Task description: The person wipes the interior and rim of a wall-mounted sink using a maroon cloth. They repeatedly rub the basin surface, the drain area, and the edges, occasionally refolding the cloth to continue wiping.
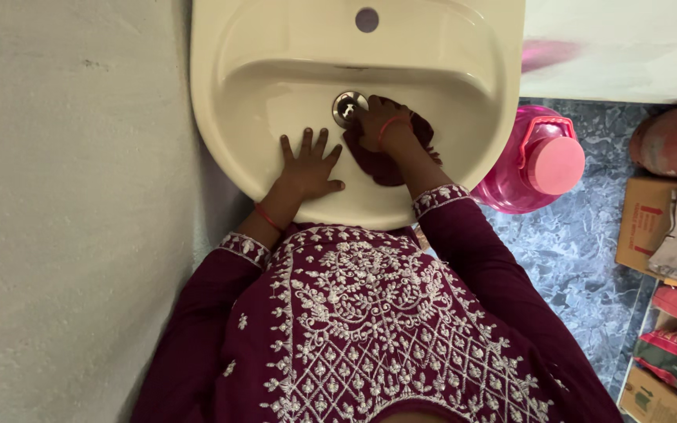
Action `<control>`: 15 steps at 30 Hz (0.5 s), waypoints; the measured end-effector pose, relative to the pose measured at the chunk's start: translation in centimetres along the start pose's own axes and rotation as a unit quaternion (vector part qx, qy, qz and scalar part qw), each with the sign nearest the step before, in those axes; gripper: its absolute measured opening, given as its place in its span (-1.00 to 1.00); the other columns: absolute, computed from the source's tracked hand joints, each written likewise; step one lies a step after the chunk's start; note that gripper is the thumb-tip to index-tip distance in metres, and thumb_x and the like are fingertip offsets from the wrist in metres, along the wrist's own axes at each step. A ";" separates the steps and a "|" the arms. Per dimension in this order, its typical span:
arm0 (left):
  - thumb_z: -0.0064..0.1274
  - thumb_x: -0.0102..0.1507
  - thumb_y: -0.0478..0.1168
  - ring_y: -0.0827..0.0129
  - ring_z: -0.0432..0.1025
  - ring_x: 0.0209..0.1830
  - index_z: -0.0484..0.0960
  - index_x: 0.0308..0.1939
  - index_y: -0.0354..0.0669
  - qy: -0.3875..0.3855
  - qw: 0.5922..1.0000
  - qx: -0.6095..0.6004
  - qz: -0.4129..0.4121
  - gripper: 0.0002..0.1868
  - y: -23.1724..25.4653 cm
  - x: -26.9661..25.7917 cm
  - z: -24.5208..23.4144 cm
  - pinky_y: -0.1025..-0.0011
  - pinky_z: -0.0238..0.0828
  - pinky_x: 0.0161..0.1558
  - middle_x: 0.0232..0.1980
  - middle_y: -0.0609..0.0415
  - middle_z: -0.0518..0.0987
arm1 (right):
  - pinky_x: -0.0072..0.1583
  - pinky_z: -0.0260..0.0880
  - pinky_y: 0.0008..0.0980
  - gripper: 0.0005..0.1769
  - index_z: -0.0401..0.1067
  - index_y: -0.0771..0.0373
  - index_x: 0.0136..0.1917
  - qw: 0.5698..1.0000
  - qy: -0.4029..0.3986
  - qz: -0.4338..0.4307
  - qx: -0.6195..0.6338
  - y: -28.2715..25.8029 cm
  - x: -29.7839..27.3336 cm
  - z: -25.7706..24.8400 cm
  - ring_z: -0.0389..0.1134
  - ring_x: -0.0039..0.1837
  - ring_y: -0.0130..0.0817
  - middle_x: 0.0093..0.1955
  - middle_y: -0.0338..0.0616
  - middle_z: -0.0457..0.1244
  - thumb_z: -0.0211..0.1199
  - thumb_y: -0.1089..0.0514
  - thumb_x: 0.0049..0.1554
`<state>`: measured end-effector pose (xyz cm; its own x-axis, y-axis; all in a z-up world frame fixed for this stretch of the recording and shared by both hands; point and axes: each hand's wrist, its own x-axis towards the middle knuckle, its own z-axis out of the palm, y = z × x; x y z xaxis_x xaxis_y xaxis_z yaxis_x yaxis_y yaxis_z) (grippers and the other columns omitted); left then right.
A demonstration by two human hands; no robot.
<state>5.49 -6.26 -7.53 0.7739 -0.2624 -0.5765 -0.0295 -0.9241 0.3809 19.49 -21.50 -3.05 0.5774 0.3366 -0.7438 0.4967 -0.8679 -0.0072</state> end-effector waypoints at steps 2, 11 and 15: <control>-0.01 0.20 0.40 -0.14 -0.43 0.69 0.09 0.59 0.20 0.008 1.000 -0.004 0.001 -0.04 0.0 -0.1 0.0 -0.60 -0.62 0.36 0.70 -0.08 -0.25 | 0.41 0.17 0.21 -0.18 0.14 -0.14 0.58 0.999 0.032 0.000 0.030 0.2 0.1 0.2 0.18 0.48 0.05 0.52 -0.01 0.07 0.28 -0.25 0.13; -0.03 0.21 0.41 -0.15 -0.40 0.68 0.12 0.59 0.20 0.022 1.000 -0.002 0.004 -0.06 -0.2 0.0 0.2 -0.62 -0.60 0.35 0.70 -0.08 -0.22 | 0.43 0.11 0.19 -0.27 0.16 -0.44 0.54 0.999 -0.002 -0.027 -0.035 -0.2 -0.2 -0.8 0.08 0.54 0.01 0.54 -0.04 0.00 0.25 -0.20 0.12; -0.03 0.21 0.41 -0.15 -0.39 0.68 0.13 0.58 0.21 0.023 1.000 -0.002 0.002 -0.06 -0.1 0.0 0.2 -0.62 -0.59 0.35 0.70 -0.08 -0.20 | 0.42 0.20 0.15 -0.30 0.26 -0.43 0.51 0.999 -0.022 -0.019 -0.020 0.6 -0.2 -1.0 0.16 0.52 -0.07 0.49 -0.07 0.09 0.28 -0.16 0.11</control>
<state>5.36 -6.21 -7.75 0.8025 -0.2533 -0.5402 -0.0312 -0.9220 0.3860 20.32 -21.72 -2.17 0.5290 0.3511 -0.7726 0.5434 -0.8395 -0.0094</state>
